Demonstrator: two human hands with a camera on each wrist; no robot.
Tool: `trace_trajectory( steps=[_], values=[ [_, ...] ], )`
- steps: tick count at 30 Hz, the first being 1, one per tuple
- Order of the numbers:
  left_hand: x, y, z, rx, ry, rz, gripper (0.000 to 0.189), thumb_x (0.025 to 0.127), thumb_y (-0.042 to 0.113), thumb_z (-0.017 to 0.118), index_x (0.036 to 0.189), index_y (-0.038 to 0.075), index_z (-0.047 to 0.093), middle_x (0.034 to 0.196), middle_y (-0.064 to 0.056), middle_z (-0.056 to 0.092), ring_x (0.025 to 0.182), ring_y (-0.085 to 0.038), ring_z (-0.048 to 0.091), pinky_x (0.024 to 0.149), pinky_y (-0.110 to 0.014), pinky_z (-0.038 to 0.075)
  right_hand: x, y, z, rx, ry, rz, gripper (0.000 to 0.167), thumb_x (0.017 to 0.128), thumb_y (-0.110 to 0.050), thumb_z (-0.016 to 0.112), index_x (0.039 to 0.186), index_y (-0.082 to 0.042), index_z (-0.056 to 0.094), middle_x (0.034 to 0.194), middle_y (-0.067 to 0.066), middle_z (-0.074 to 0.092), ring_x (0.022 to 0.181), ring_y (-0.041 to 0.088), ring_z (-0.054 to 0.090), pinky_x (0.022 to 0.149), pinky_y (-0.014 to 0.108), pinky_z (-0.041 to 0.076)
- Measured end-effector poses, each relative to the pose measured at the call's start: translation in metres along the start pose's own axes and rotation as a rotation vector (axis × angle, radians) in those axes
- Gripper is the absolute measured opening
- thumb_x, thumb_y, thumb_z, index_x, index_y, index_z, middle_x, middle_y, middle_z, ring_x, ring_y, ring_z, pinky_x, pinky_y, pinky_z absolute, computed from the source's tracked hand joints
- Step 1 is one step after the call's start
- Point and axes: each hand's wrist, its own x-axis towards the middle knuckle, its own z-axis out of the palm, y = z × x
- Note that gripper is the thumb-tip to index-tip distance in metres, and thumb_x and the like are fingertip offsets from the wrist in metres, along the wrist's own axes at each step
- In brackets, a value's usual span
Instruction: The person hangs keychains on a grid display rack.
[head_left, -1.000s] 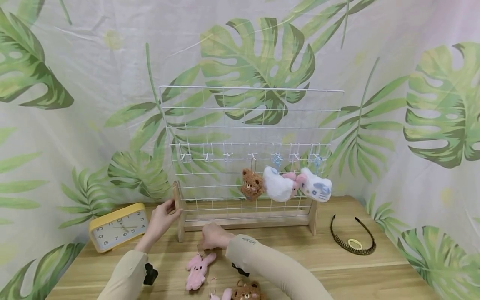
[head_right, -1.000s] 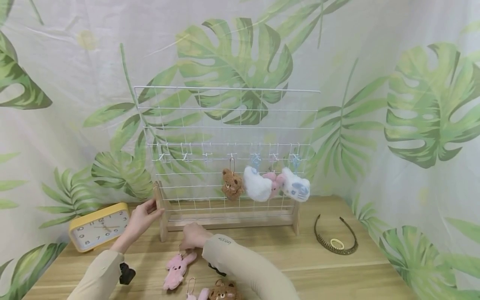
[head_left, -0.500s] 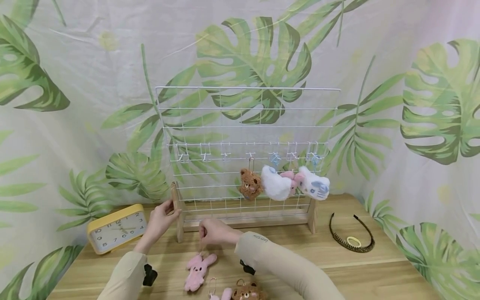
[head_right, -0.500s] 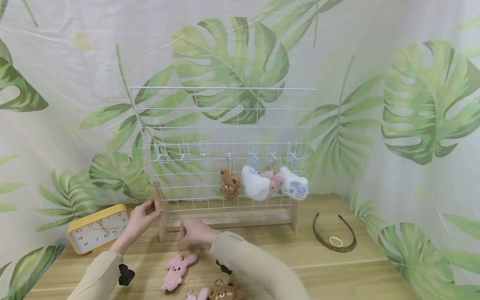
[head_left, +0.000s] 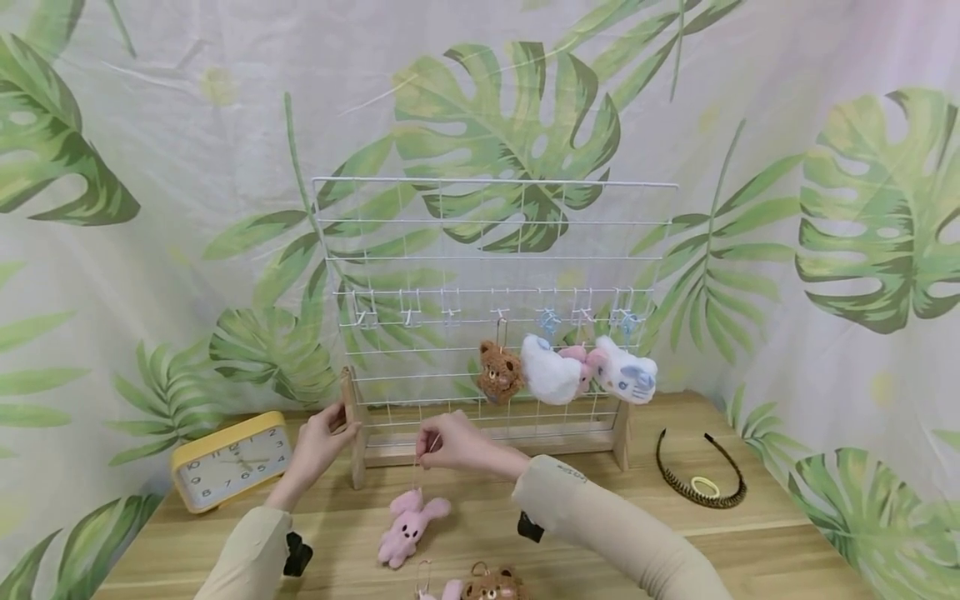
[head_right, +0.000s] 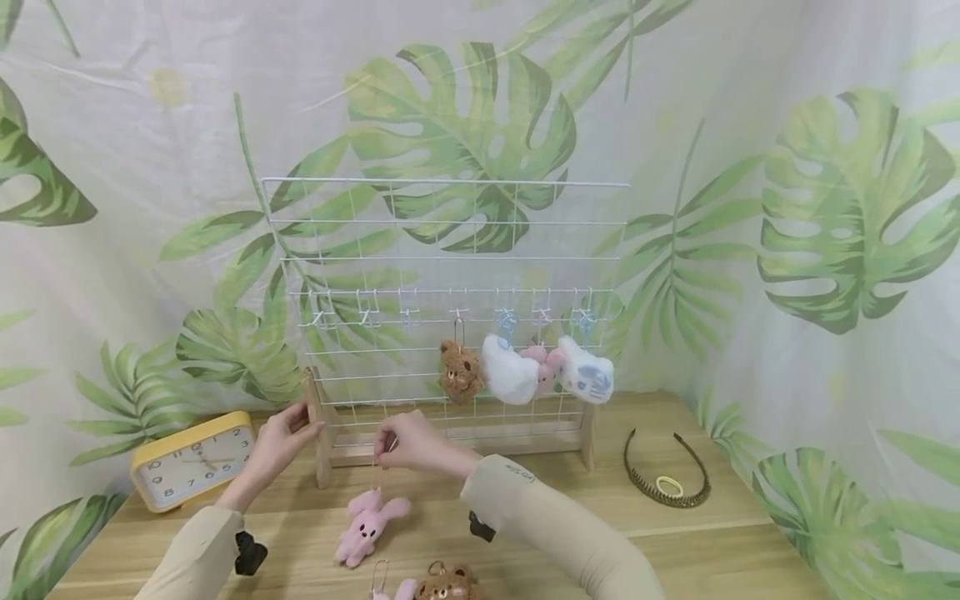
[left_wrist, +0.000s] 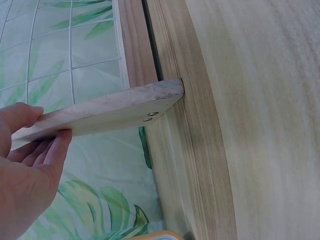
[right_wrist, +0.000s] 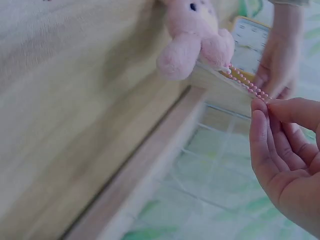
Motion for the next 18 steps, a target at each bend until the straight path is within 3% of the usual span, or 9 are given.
trace_trajectory(
  steps=[6, 12, 18],
  values=[
    [0.000, 0.000, 0.000, -0.008, 0.000, 0.003, 0.059, 0.100, 0.014, 0.057, 0.148, -0.012, 0.035, 0.144, -0.034, 0.047, 0.133, -0.046, 0.050, 0.101, -0.052, 0.052, -0.009, -0.016, -0.039, -0.066, 0.065, -0.049, 0.004, 0.086, -0.001, 0.071, 0.085, -0.005, 0.068, 0.085, 0.009, 0.075, 0.074, 0.007, 0.070, 0.067, 0.009, 0.054],
    [-0.001, 0.001, -0.001, -0.006, -0.007, -0.003, 0.059, 0.101, 0.016, 0.057, 0.149, -0.011, 0.034, 0.145, -0.034, 0.047, 0.134, -0.046, 0.049, 0.103, -0.053, 0.050, -0.015, -0.034, -0.080, -0.136, 0.151, -0.066, 0.007, 0.088, -0.003, 0.070, 0.085, -0.009, 0.067, 0.085, 0.006, 0.075, 0.077, 0.009, 0.071, 0.067, 0.011, 0.055],
    [-0.002, 0.002, 0.000, 0.006, -0.012, -0.008, 0.060, 0.101, 0.016, 0.056, 0.149, -0.011, 0.034, 0.145, -0.034, 0.046, 0.135, -0.046, 0.047, 0.105, -0.054, 0.049, -0.020, -0.060, -0.115, -0.108, 0.214, -0.075, 0.005, 0.088, -0.004, 0.070, 0.086, -0.008, 0.067, 0.086, 0.007, 0.076, 0.076, 0.009, 0.073, 0.068, 0.013, 0.056]
  ],
)
